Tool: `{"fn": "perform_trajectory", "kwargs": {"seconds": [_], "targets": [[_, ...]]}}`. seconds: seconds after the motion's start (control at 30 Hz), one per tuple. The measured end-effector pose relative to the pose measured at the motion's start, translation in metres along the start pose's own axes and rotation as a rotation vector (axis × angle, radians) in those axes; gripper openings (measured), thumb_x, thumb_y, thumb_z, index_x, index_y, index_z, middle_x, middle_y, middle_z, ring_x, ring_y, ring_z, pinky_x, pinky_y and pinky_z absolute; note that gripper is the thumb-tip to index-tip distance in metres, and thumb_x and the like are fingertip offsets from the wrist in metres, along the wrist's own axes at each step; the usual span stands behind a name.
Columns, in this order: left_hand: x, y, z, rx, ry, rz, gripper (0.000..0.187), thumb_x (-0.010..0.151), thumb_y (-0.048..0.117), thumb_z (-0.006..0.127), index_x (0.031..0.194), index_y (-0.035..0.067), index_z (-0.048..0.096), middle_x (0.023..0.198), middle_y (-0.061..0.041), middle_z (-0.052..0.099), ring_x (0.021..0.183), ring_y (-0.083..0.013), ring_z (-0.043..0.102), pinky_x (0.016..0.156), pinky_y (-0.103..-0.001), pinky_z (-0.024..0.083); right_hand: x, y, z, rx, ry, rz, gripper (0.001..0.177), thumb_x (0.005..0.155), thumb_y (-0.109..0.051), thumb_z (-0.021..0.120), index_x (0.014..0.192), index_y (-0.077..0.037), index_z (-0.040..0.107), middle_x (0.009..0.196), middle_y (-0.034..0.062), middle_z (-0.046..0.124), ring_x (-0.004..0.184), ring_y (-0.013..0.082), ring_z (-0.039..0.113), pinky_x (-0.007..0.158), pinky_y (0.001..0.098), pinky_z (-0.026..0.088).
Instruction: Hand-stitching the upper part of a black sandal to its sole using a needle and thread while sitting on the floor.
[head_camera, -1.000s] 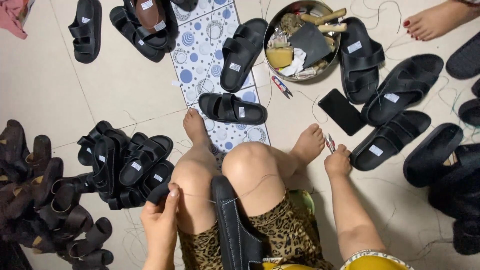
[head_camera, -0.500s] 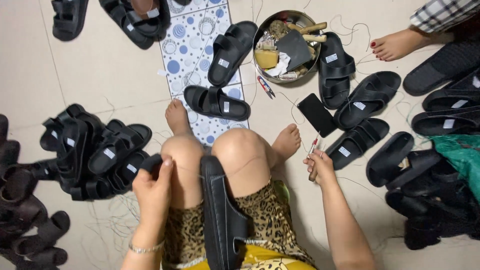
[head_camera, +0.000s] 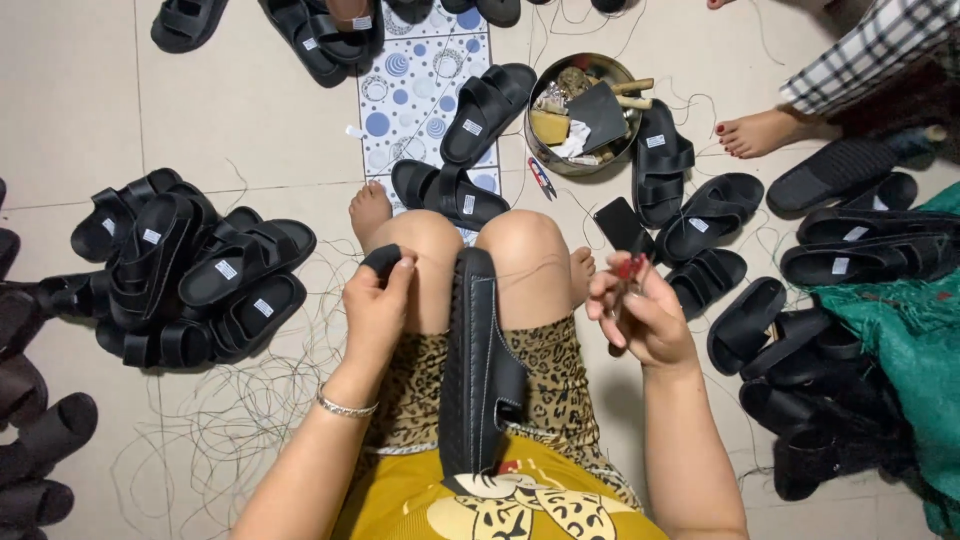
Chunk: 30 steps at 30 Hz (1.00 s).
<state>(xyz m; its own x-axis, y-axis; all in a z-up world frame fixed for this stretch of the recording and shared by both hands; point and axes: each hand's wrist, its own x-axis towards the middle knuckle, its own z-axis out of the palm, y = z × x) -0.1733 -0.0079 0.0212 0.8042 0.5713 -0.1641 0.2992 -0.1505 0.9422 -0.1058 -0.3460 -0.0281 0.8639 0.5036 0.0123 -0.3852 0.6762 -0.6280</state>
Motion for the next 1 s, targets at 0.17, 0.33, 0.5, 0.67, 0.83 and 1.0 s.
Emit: {"fn": "perform_trajectory", "kwargs": {"seconds": [0.17, 0.33, 0.5, 0.67, 0.83, 1.0], "targets": [[-0.006, 0.024, 0.002, 0.105, -0.094, 0.397, 0.019, 0.084, 0.020, 0.083, 0.099, 0.011, 0.077, 0.096, -0.011, 0.073, 0.097, -0.0290, 0.069, 0.089, -0.037, 0.053, 0.014, 0.012, 0.067, -0.269, 0.161, -0.054, 0.046, 0.094, 0.000, 0.055, 0.140, 0.003, 0.051, 0.090, 0.0299, 0.069, 0.066, 0.0307, 0.072, 0.031, 0.0221, 0.050], [-0.003, 0.024, 0.027, 0.441, -0.335, 0.866, 0.046, 0.070, 0.036, 0.090, 0.074, -0.006, 0.073, 0.128, -0.024, 0.062, 0.125, -0.0496, 0.052, 0.100, -0.060, 0.046, 0.005, 0.040, 0.075, -0.372, 0.232, 0.003, 0.046, 0.084, 0.004, 0.060, 0.129, 0.001, 0.060, 0.088, 0.0278, 0.067, 0.064, 0.0266, 0.067, 0.031, 0.0218, 0.048], [0.019, -0.009, 0.045, 0.082, -0.358, 0.688, 0.019, 0.086, 0.015, 0.080, 0.076, 0.000, 0.073, 0.101, -0.010, 0.071, 0.113, -0.0341, 0.063, 0.098, -0.044, 0.049, -0.015, 0.058, 0.074, -0.516, 0.267, 0.134, 0.035, 0.101, -0.022, 0.058, 0.128, -0.003, 0.069, 0.087, 0.0227, 0.073, 0.069, 0.0190, 0.061, 0.040, 0.0212, 0.047], [0.020, 0.008, 0.014, -0.372, -0.394, 0.058, 0.012, 0.091, 0.020, 0.079, 0.090, 0.008, 0.078, 0.062, -0.003, 0.067, 0.062, -0.0118, 0.062, 0.063, -0.028, 0.053, 0.014, 0.047, 0.123, -1.236, 0.178, -0.037, 0.027, 0.095, -0.022, 0.072, 0.119, -0.011, 0.079, 0.096, 0.0149, 0.079, 0.090, 0.0247, 0.074, 0.079, 0.0359, 0.058], [0.017, 0.020, 0.008, -0.502, -0.530, 0.031, 0.014, 0.097, 0.017, 0.071, 0.088, 0.007, 0.075, 0.054, -0.007, 0.065, 0.043, -0.0089, 0.049, 0.046, -0.020, 0.043, 0.036, 0.056, 0.131, -1.613, 0.173, -0.202, 0.028, 0.086, -0.028, 0.083, 0.113, -0.019, 0.079, 0.095, 0.0019, 0.078, 0.090, 0.0257, 0.075, 0.082, 0.0358, 0.058], [0.020, 0.011, 0.021, -0.451, -0.508, 0.026, 0.016, 0.093, 0.021, 0.077, 0.084, 0.008, 0.075, 0.052, -0.008, 0.064, 0.043, -0.0103, 0.055, 0.042, -0.020, 0.043, 0.038, 0.060, 0.131, -1.778, 0.113, -0.215, 0.029, 0.083, -0.032, 0.086, 0.106, -0.019, 0.075, 0.088, 0.0018, 0.075, 0.084, 0.0265, 0.074, 0.076, 0.0376, 0.059]]}}
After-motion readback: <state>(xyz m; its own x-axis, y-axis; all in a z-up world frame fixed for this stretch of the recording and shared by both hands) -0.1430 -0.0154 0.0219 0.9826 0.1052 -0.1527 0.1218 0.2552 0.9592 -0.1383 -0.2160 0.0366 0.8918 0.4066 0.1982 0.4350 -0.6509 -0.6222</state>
